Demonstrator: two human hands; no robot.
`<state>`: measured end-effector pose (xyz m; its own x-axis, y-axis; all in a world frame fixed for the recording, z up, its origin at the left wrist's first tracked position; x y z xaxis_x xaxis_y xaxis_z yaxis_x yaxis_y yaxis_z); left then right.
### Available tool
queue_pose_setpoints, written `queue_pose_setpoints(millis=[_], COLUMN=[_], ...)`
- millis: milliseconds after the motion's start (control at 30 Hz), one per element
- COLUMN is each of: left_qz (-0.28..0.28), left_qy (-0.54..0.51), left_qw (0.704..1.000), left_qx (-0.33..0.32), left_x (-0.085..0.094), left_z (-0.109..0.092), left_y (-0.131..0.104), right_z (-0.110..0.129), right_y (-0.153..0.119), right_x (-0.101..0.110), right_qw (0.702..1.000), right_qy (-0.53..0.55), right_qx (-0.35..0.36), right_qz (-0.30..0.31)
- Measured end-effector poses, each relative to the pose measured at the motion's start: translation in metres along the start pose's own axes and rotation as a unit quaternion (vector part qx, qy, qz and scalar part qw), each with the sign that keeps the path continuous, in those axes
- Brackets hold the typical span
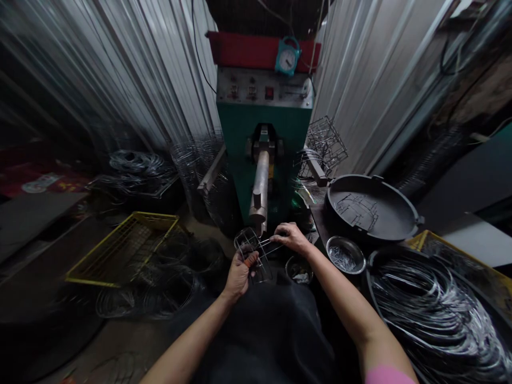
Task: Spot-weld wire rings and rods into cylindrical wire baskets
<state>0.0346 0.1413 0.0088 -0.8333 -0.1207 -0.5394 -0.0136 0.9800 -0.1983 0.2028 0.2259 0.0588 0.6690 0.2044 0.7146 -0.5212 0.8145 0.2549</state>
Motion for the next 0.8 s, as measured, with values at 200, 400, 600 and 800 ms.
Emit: queue_pose_setpoints(millis=[200,400,600,800], left_qz=[-0.006,0.0,-0.003,-0.01], left_qy=[-0.015,-0.008,-0.009,-0.012], left_qw=[1.0,1.0,1.0,1.0], left_qx=[-0.009,-0.005,-0.003,-0.001], left_x=[-0.002,-0.004,-0.005,-0.005], left_z=[-0.002,-0.004,-0.006,-0.007], left_y=[0.006,0.014,0.017,0.018], right_z=[0.0,-0.002,-0.005,-0.01], right_y=[0.007,0.014,0.018,0.02], right_x=[0.004,0.006,0.007,0.006], right_qw=[1.0,1.0,0.999,0.999], right_qy=[-0.002,0.004,0.023,0.031], right_qx=[0.003,0.0,-0.015,-0.016], right_qz=[0.001,0.008,0.017,0.02])
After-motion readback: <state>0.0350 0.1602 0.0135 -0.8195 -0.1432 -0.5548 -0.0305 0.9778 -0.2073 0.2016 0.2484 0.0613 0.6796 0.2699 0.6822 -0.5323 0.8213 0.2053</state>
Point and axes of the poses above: each hand's wrist, its own y-axis towards the middle knuckle, its own x-axis out of the back of the hand, z = x × y, the point moved 1 cm from there along y, towards the middle knuckle, and after that the axes turned 2 degrees about z, right-handed, at the moved point
